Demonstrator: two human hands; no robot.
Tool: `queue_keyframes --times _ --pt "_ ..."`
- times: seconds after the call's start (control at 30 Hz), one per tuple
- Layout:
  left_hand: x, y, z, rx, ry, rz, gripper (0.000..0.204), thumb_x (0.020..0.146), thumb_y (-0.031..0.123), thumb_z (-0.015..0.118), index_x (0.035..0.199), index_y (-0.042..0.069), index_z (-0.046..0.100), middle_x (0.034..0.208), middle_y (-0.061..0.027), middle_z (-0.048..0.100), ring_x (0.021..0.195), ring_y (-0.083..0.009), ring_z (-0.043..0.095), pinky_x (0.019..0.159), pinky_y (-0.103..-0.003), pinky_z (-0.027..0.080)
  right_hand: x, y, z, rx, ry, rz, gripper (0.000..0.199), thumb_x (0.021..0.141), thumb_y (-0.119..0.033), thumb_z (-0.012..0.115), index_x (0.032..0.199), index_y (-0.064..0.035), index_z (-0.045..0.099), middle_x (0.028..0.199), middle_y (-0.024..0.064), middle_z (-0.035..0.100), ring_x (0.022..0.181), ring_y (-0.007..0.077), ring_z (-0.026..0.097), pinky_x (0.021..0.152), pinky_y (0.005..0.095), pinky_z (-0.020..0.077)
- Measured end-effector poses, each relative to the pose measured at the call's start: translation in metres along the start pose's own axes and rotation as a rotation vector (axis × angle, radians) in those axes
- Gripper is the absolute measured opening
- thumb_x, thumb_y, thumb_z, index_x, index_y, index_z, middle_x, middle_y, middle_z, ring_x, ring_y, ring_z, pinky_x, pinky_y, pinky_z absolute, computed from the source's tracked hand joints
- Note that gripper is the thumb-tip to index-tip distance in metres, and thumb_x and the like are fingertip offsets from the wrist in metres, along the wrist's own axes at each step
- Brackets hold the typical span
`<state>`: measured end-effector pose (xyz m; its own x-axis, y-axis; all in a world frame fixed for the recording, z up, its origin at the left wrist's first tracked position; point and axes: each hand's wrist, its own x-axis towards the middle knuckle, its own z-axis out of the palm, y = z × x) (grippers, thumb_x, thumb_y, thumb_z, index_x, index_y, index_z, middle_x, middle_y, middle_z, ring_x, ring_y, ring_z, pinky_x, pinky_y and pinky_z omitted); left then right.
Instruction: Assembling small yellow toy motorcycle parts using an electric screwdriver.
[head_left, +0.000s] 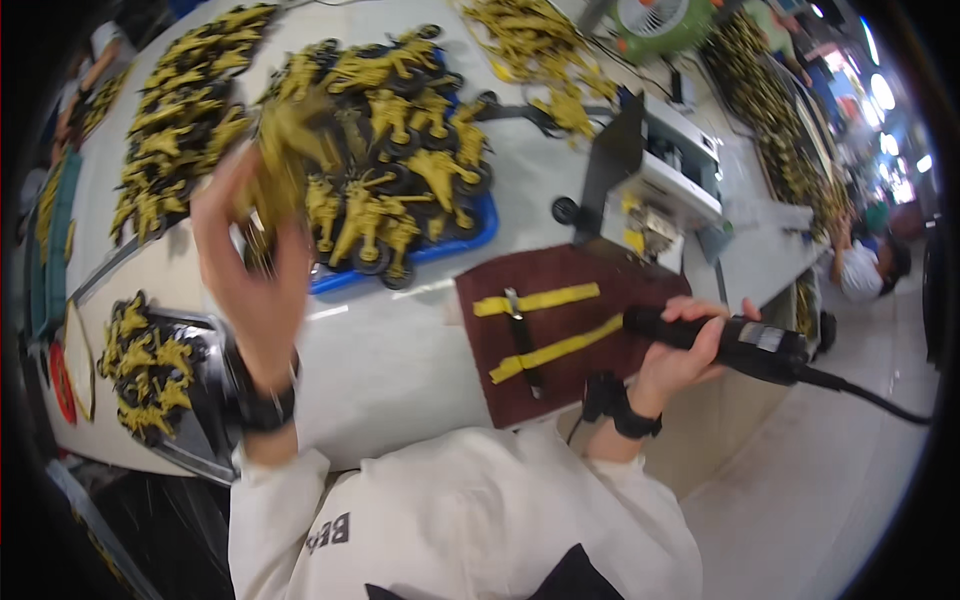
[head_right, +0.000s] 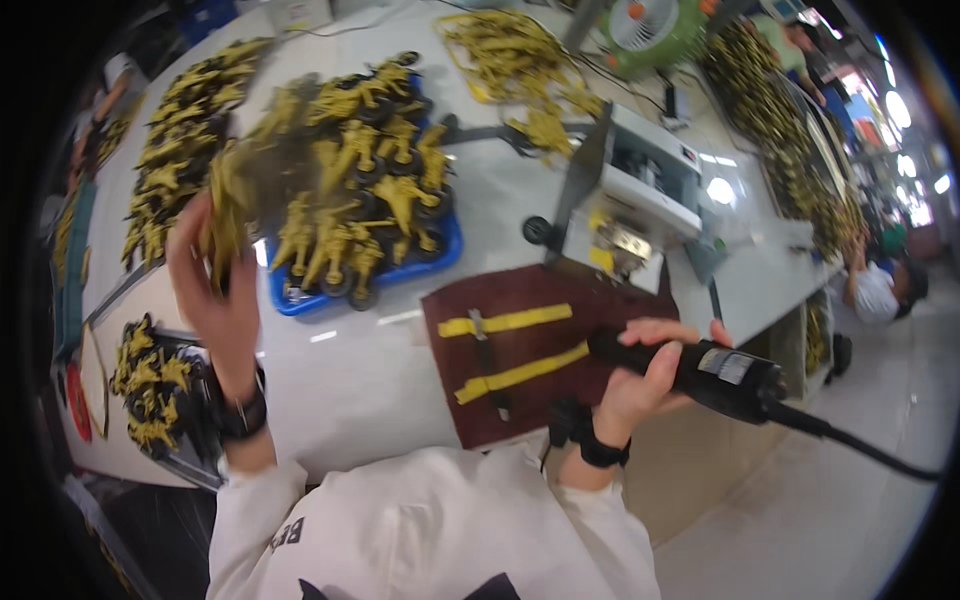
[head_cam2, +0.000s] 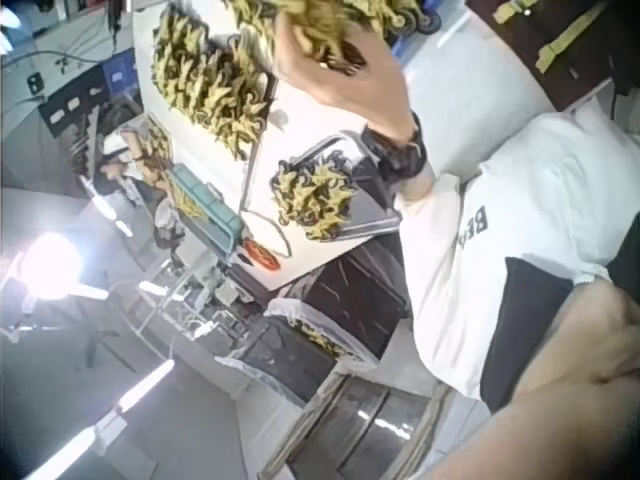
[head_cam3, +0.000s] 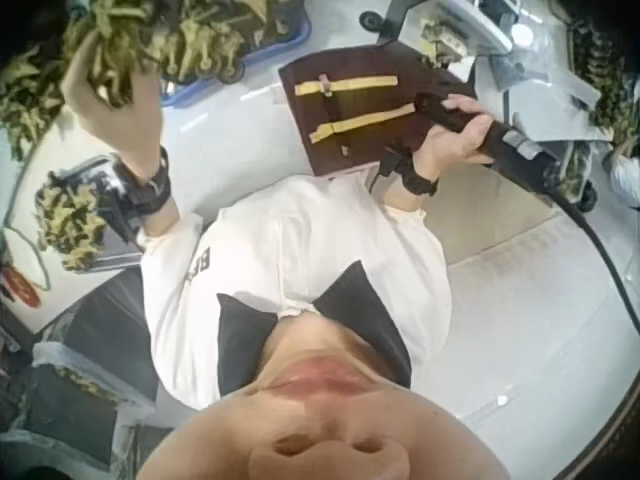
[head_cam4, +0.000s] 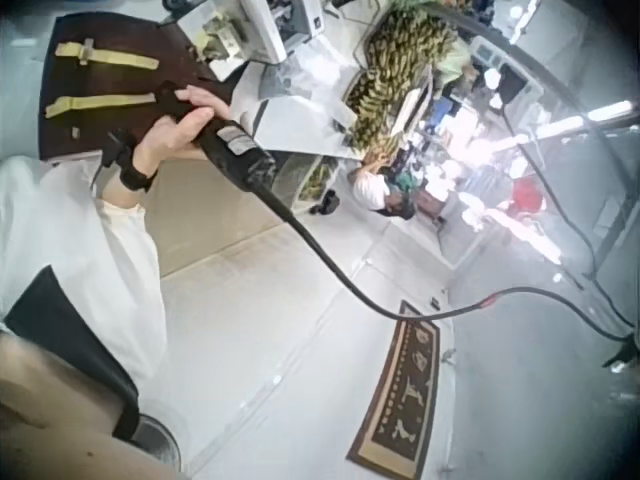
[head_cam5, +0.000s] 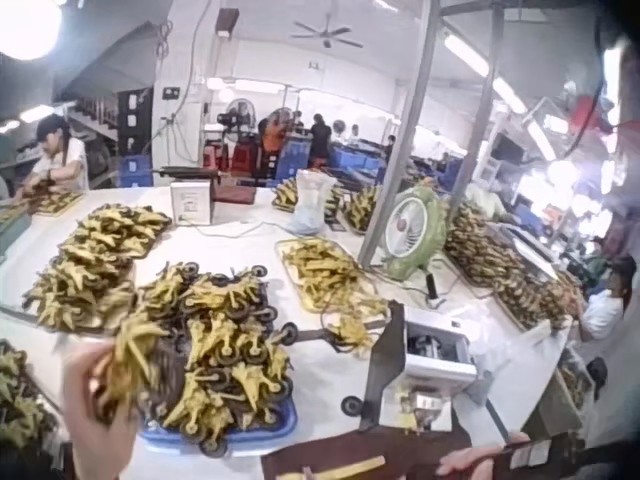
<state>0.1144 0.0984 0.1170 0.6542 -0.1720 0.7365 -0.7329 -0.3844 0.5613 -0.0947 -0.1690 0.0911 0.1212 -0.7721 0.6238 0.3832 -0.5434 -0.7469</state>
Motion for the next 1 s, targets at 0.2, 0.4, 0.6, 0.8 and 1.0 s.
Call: queue_keyframes --times 0.2,0.4,0.6,0.8,1.0 --pt "-0.116 0.074 0.06 -0.289 -0.782 -0.336 0.068 0.072 0.006 0.068 0.133 -0.003 0.037 0.111 -0.0179 0.05 0.102 -0.036 0.052 0.087 -0.036 0.045 0.072 -0.002 0.067 0.1 -0.027 -0.103 0.047 0.08 -0.009 0.06 0.119 0.005 0.038 0.064 0.0077 0.058 0.052 0.0145 0.057 0.06 0.0279 0.0483" --pt "-0.119 0.082 0.063 -0.435 -0.85 -0.337 0.076 0.075 0.005 0.066 0.141 0.003 0.027 0.124 -0.0228 0.04 0.101 -0.0344 0.052 0.08 -0.038 0.047 0.069 0.018 0.057 -0.058 -0.188 -0.005 0.047 0.083 -0.008 0.059 0.123 0.0044 0.039 0.067 0.0087 0.057 0.052 0.0157 0.055 0.052 0.0288 0.0468" --pt "-0.126 0.06 0.054 -0.714 -1.119 -0.436 0.055 0.081 0.003 0.061 0.132 0.001 0.043 0.13 -0.0173 0.04 0.106 -0.0245 0.052 0.083 -0.029 0.047 0.032 -0.016 0.033 0.161 -0.188 0.163 0.059 0.079 -0.016 0.065 0.125 0.0035 0.034 0.067 0.0095 0.055 0.049 0.0169 0.053 0.051 0.0295 0.0463" --pt "-0.151 0.079 0.072 -0.873 -0.705 -0.674 0.041 0.086 0.005 0.06 0.127 -0.001 0.051 0.135 -0.0154 0.039 0.112 -0.019 0.05 0.085 -0.028 0.046 0.018 -0.038 0.017 0.272 -0.24 0.124 0.064 0.083 -0.031 0.062 0.128 -0.0016 0.027 0.067 0.0128 0.054 0.045 0.0216 0.049 0.046 0.0354 0.0451" --pt "-0.117 0.079 0.05 -0.839 -1.155 -0.552 0.058 0.082 0.01 0.065 0.135 0.003 0.044 0.146 -0.0181 0.031 0.114 -0.032 0.054 0.087 -0.033 0.048 0.013 -0.033 0.015 0.265 -0.239 0.173 0.064 0.084 -0.032 0.061 0.128 -0.0012 0.027 0.067 0.0137 0.055 0.046 0.0217 0.049 0.047 0.0361 0.0449"
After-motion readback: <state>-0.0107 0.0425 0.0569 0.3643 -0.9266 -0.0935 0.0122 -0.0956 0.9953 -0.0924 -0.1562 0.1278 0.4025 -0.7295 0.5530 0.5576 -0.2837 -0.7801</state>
